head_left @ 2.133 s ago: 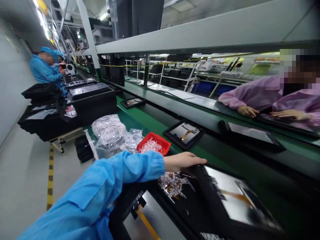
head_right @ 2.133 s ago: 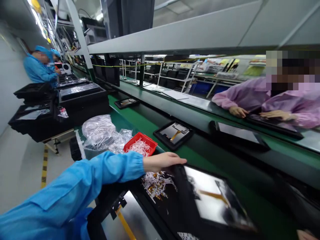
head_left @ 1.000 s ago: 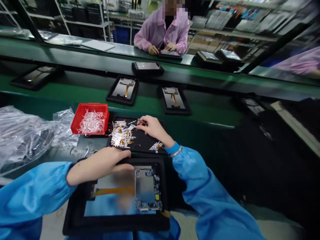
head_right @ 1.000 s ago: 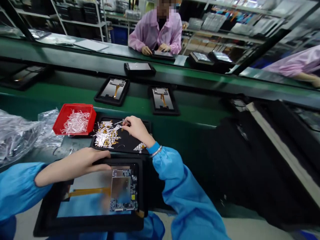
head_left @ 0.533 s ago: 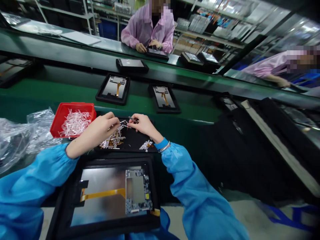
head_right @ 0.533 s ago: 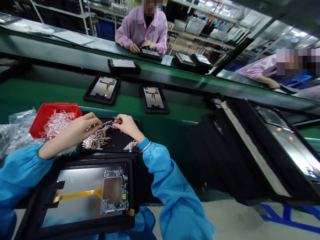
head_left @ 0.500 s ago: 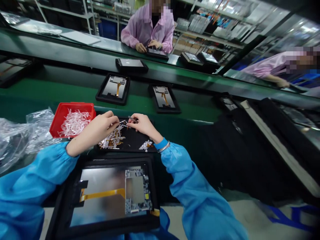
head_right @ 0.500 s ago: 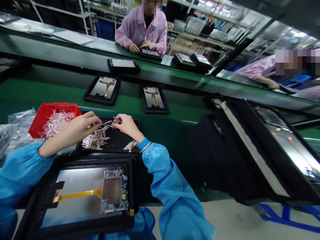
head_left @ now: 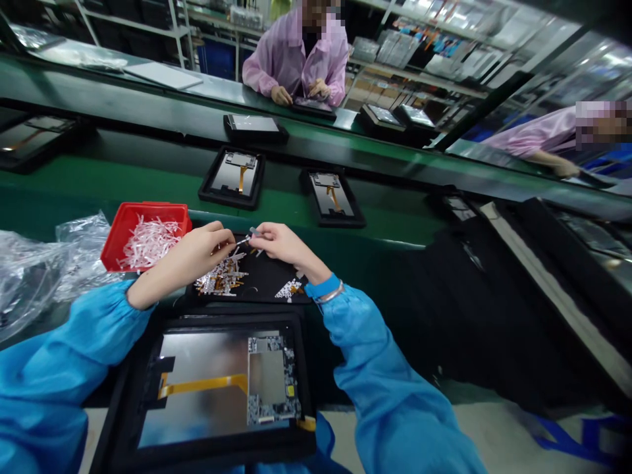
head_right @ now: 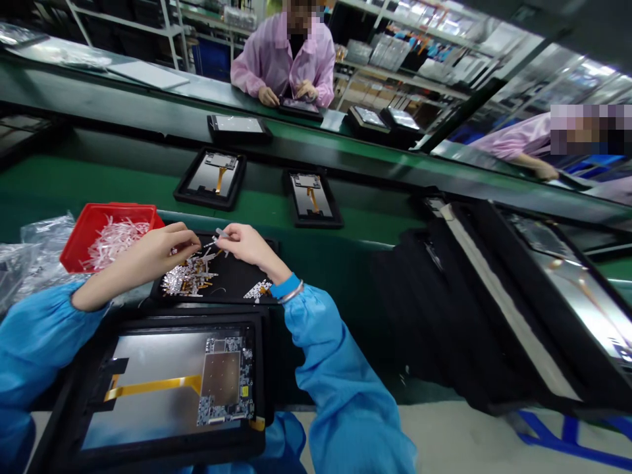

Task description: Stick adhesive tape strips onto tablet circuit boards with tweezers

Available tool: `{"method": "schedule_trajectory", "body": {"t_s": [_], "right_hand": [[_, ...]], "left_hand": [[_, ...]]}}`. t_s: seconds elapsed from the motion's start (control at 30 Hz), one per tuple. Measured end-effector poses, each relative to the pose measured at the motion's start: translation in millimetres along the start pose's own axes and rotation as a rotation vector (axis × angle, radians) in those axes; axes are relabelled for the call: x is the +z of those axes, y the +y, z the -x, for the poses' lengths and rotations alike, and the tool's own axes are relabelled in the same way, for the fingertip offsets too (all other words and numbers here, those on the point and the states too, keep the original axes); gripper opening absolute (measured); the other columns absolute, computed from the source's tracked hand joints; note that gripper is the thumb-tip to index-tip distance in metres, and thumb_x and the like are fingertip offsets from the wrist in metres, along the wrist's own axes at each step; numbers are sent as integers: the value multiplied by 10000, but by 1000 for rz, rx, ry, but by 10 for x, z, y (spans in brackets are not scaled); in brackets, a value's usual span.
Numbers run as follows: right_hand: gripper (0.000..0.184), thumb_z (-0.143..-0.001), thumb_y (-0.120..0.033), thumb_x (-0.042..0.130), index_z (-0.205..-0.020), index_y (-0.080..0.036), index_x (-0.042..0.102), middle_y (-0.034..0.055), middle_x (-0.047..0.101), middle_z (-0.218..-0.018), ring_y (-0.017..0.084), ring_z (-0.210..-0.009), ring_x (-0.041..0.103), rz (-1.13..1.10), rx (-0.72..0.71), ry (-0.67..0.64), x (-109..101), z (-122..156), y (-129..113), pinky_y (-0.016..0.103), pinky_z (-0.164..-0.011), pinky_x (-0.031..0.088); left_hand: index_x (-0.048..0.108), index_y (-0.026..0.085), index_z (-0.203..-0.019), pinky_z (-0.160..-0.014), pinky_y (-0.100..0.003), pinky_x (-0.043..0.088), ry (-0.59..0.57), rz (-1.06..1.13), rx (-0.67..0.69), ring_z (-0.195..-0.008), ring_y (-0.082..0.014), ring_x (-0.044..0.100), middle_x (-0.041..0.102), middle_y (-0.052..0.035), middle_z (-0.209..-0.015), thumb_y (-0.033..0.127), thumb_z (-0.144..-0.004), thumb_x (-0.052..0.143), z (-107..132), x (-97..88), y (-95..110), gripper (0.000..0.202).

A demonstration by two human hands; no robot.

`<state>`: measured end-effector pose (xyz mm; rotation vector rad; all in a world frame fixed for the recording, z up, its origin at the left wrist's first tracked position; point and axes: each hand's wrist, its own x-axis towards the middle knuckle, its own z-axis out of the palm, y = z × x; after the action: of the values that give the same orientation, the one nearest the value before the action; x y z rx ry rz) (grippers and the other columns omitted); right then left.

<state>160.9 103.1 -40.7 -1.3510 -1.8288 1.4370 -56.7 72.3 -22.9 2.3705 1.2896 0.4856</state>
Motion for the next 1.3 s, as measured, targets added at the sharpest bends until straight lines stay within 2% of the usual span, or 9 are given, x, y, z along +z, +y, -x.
{"method": "schedule_trajectory", "body": {"t_s": [0.1, 0.2, 0.33, 0.57, 0.7, 0.87, 1.03, 1.1, 1.3], "right_hand": [[178, -942, -347, 550, -859, -232, 443, -70, 599, -667, 45, -400, 357, -259, -29, -10, 34, 245, -54, 190, -378, 233], [268, -881, -456, 602, -880, -239, 443, -72, 591, -681, 32, -365, 310, -449, -53, -30, 84, 478, -102, 196, -350, 155], [351, -817, -481, 738, -872, -223, 506, -96, 491, -681, 3, -375, 270, -599, -84, 6, 139, 692, -138, 190, -363, 155], [440, -748, -484, 868, -862, -212, 542, -77, 564, -757, -10, -359, 394, -654, -145, 121, 316, 851, -114, 187, -353, 223], [431, -838, -556, 775, -871, -220, 507, -101, 501, -631, 33, -355, 445, -495, -180, 121, 293, 854, -35, 191, -362, 280], [341, -928, -521, 664, -936, -218, 509, -38, 590, -840, 38, -449, 498, -179, -225, 210, 65, 779, 151, 218, -450, 400], [67, -876, -177, 725, -900, -187, 663, 3, 627, -922, 82, -620, 548, 129, -254, 15, 59, 657, 166, 253, -614, 442], [96, -861, -90, 721, -855, -177, 681, 16, 625, -944, 109, -707, 560, 257, -250, -66, 134, 581, 140, 267, -668, 415], [136, -878, -85, 720, -819, -162, 624, 45, 622, -1000, 146, -747, 549, 464, -185, -176, 271, 369, 157, 281, -662, 343]], "left_hand": [[691, 175, -951, -749, -270, 533, -15, 130, 23, -775, -135, 635, 673, -31, -920, 554, -1015, 502, 57, 6, 149, 428], [686, 185, -964, -743, -247, 522, -1, 249, 36, -815, -143, 659, 699, -29, -931, 586, -994, 487, 96, 12, 337, 449], [652, 182, -885, -691, -228, 492, 32, 328, 49, -739, -120, 634, 699, -4, -845, 526, -996, 516, 151, -4, 508, 386], [608, 185, -763, -670, -230, 409, 118, 269, 159, -655, -96, 542, 622, 31, -697, 456, -1044, 495, 284, 4, 633, 406], [564, 186, -760, -651, -235, 392, 192, 179, 188, -672, -105, 519, 576, 20, -736, 378, -1045, 504, 318, -37, 587, 349], [605, 179, -843, -646, -243, 380, 229, 53, 138, -693, -119, 532, 585, 3, -807, 303, -1014, 561, 357, -157, 321, 216], [650, 173, -882, -686, -253, 426, 165, -2, 107, -742, -138, 592, 629, -18, -862, 333, -1008, 567, 414, -143, 115, 220], [651, 173, -890, -692, -252, 436, 144, -1, 105, -753, -139, 609, 636, -20, -873, 334, -1013, 554, 433, -117, 96, 225], [657, 165, -896, -678, -239, 434, 115, 30, 114, -738, -125, 600, 618, -14, -862, 301, -1013, 547, 451, -79, 102, 210]]}}
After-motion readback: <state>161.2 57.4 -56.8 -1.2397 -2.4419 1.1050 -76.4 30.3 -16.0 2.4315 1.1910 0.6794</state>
